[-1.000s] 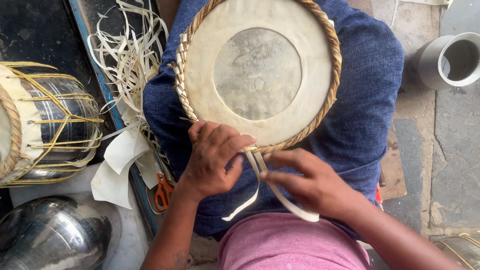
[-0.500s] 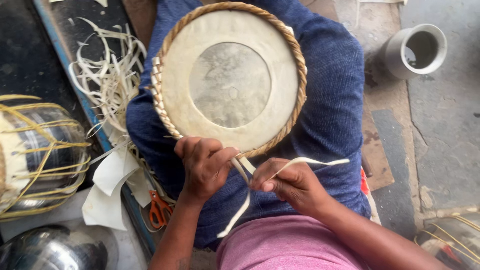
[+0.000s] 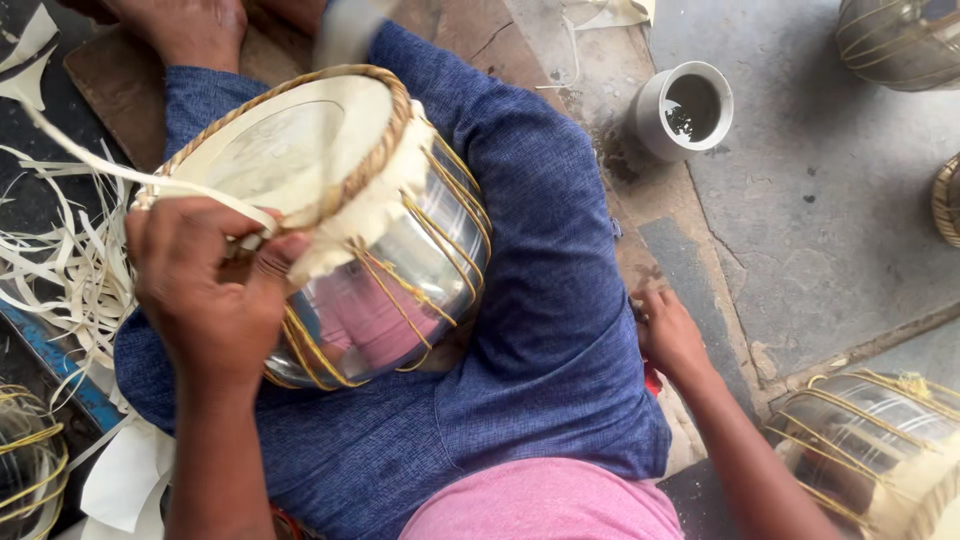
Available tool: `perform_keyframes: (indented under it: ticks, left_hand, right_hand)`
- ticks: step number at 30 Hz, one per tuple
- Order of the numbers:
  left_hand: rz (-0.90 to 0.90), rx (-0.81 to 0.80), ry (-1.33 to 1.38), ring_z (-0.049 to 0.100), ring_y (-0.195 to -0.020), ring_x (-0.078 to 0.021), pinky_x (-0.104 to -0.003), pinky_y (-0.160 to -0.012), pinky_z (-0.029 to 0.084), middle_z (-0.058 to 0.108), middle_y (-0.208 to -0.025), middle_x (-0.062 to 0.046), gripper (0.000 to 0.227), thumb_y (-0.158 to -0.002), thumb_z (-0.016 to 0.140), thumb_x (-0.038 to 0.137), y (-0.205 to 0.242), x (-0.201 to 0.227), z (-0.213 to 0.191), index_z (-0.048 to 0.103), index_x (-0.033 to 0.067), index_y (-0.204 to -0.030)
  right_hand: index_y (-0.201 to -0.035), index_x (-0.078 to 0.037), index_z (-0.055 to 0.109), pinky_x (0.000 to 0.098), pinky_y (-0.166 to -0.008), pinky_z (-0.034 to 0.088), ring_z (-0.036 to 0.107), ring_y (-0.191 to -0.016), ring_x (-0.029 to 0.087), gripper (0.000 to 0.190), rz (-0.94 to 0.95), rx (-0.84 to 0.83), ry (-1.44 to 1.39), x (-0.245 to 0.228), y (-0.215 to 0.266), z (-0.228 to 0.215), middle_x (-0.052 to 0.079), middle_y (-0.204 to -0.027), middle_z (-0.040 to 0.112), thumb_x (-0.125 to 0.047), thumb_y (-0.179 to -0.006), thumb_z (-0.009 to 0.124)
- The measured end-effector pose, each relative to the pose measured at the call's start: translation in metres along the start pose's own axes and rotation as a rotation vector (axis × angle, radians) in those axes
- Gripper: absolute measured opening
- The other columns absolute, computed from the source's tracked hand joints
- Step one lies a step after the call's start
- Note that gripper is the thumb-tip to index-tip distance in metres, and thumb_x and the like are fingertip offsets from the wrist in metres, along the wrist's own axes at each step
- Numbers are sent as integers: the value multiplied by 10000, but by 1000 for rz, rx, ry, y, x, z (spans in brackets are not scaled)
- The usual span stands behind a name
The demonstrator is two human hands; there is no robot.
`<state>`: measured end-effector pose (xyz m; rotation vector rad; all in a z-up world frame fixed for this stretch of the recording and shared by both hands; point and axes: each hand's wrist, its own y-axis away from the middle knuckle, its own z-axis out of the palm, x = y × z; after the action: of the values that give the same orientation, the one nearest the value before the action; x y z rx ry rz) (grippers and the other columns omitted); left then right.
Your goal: The person repairs a musical instrument by hand using a tool to thread and tighten material around the drum head, pulling strips through the braided edge and securing them.
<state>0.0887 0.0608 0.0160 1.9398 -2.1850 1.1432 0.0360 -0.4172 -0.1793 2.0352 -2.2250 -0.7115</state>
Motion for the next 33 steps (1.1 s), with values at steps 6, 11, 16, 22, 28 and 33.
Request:
perform_keyframes:
  ticks: [6,11,16,22,28,33]
  left_hand:
    - [-135,-47,167,613,-891,-235,-361,-807,484,655,-941,-85,246,-1022,847,219,-28,-7,-3,737,6,-967]
    - [-227,-22,240,599,-769,-214,-358,-701,460,636,-861,-99,229,-1010,801,186,-30,-8,1,714,-17,-947]
    - [-216,56,134,563,-686,-219,-374,-645,435,592,-755,-94,407,-1015,797,252,-35,-7,9,614,-18,-771]
    - [-125,13,153,577,-945,-235,-364,-852,473,656,-974,-74,414,-1059,655,436,-23,-5,-2,702,46,-930]
    - [-120,33,86,634,-1076,-200,-406,-1079,342,741,-1130,-13,573,-1012,446,640,-10,-6,8,692,123,-1036]
    - [-142,26,0,626,-1039,-204,-406,-1037,374,724,-1067,2,699,-822,664,773,0,-3,12,668,117,-1063]
  right_hand:
    - [-1381,-149,591,421,-904,578,700,-1120,270,568,208,-320,-471,45,-20,12,130,-1285,674,-237,-839,736]
    - [-1226,-32,667,380,-746,548,702,-884,277,396,255,-371,-462,75,-24,24,177,-1019,735,-237,-896,740]
    - [-1177,-7,630,396,-619,467,622,-749,249,366,367,-263,-629,62,-20,5,163,-902,692,-299,-964,691]
    - [-1485,-89,544,300,-668,536,636,-784,182,511,-63,-185,-1203,-74,10,-120,121,-1018,683,-286,-1015,576]
    - [-1457,-49,534,287,-754,528,664,-848,175,598,-601,-143,-638,-215,26,-150,95,-1047,703,-196,-901,697]
    - [-1431,-76,579,286,-626,471,582,-680,172,571,-639,-110,-464,-260,18,-152,66,-852,599,-163,-883,712]
